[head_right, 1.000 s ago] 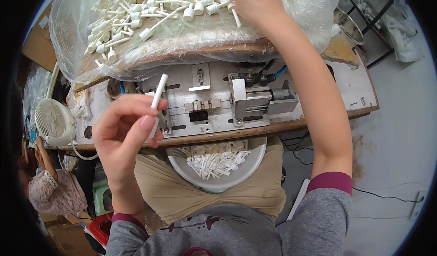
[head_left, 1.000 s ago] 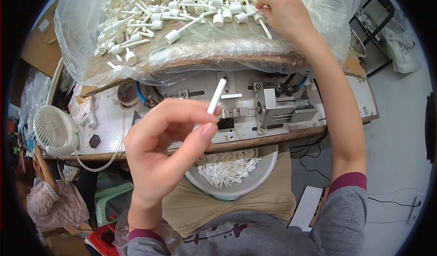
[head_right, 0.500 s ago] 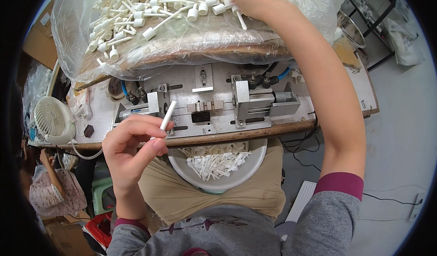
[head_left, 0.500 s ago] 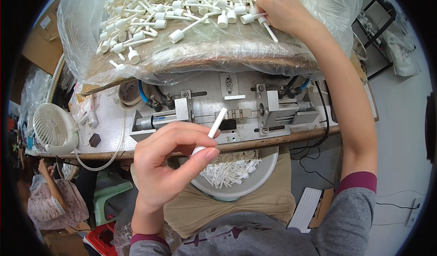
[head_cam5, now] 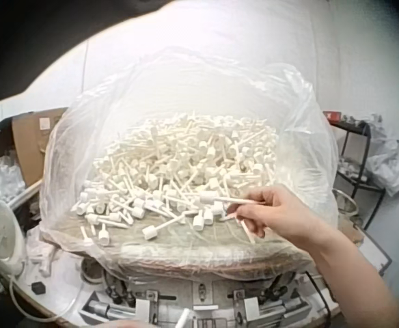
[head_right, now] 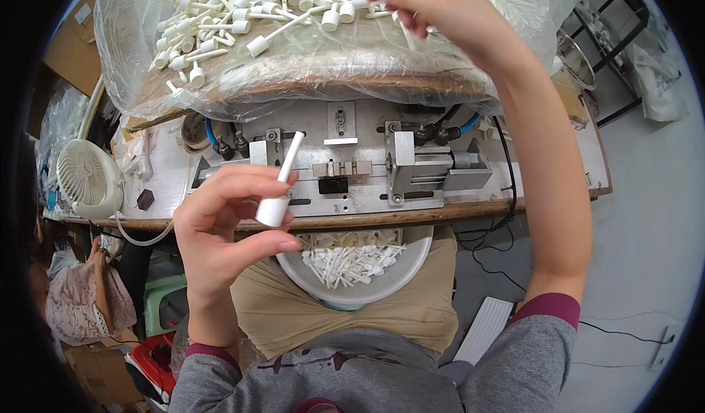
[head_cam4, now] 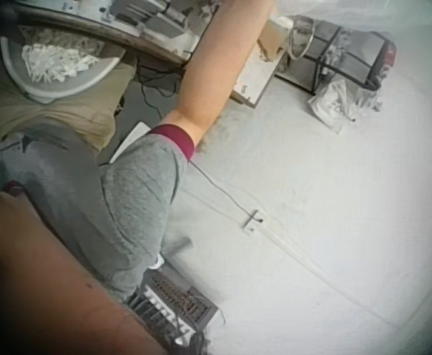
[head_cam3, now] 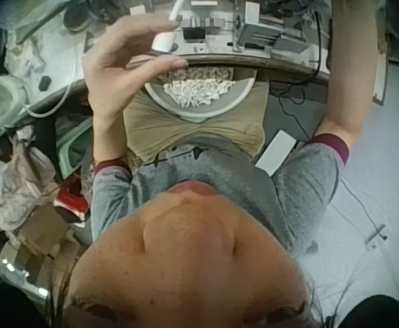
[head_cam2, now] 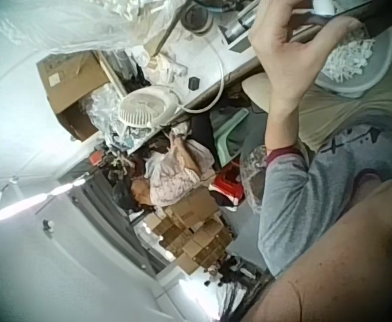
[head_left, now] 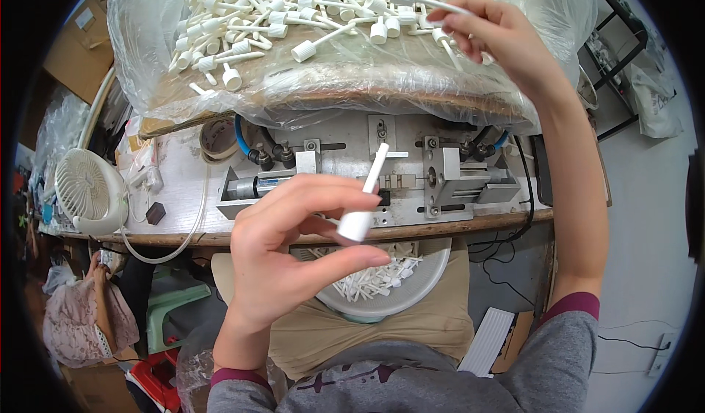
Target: Assembling small white plastic components using a pneumatic assembly machine in a workshop.
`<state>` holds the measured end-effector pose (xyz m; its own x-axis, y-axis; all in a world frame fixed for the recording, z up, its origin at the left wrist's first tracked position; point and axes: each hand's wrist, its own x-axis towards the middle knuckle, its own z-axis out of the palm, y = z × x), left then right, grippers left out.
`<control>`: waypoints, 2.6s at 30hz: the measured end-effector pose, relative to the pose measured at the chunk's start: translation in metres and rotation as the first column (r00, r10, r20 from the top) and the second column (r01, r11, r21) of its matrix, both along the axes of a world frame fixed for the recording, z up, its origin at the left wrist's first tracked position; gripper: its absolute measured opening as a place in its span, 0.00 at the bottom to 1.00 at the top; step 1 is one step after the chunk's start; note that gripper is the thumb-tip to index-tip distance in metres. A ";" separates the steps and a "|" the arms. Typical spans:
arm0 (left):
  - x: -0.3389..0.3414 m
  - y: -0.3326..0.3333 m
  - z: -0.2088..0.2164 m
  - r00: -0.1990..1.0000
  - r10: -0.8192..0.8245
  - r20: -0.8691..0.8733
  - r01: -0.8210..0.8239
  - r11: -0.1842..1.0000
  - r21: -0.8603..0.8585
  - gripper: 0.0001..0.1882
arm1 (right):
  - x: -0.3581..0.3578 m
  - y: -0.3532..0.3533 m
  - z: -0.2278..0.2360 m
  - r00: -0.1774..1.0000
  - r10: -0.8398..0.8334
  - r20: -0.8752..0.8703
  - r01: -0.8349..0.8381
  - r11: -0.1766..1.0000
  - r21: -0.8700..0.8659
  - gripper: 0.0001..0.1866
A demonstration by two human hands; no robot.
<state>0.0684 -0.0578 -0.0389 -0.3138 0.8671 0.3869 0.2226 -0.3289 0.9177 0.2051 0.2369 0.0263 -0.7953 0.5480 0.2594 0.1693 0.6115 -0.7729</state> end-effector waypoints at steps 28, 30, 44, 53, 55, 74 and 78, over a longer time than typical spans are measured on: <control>0.016 -0.021 -0.025 0.791 0.031 -0.611 0.108 0.976 0.190 0.18 | 0.044 -0.159 -0.079 0.920 0.053 -0.387 -0.341 0.593 -0.730 0.08; 0.017 -0.024 -0.026 0.773 0.042 -0.632 0.109 0.974 0.198 0.18 | 0.046 -0.160 -0.079 0.914 0.092 -0.396 -0.366 0.610 -0.703 0.06; 0.020 -0.014 -0.041 0.633 0.149 -0.759 -0.031 0.985 0.168 0.19 | 0.028 -0.159 -0.075 0.989 -0.058 -0.133 0.057 0.998 -0.009 0.11; 0.035 0.012 -0.069 0.412 0.183 -0.893 -0.301 0.952 0.056 0.16 | -0.003 -0.110 -0.019 0.936 -0.339 -0.095 0.347 0.844 0.409 0.15; 0.035 0.016 -0.067 0.405 0.171 -0.898 -0.280 0.958 0.057 0.16 | -0.007 -0.090 -0.023 0.951 -0.306 -0.034 0.294 0.869 0.398 0.16; -0.015 0.042 0.002 0.614 0.256 -0.747 -0.231 0.963 0.140 0.10 | 0.058 -0.179 -0.109 0.978 -0.102 -0.183 0.169 0.900 0.401 0.17; -0.040 0.072 0.041 0.394 0.457 -0.797 -0.369 0.873 0.318 0.11 | 0.054 -0.190 -0.125 0.998 -0.065 0.009 0.053 0.869 0.492 0.16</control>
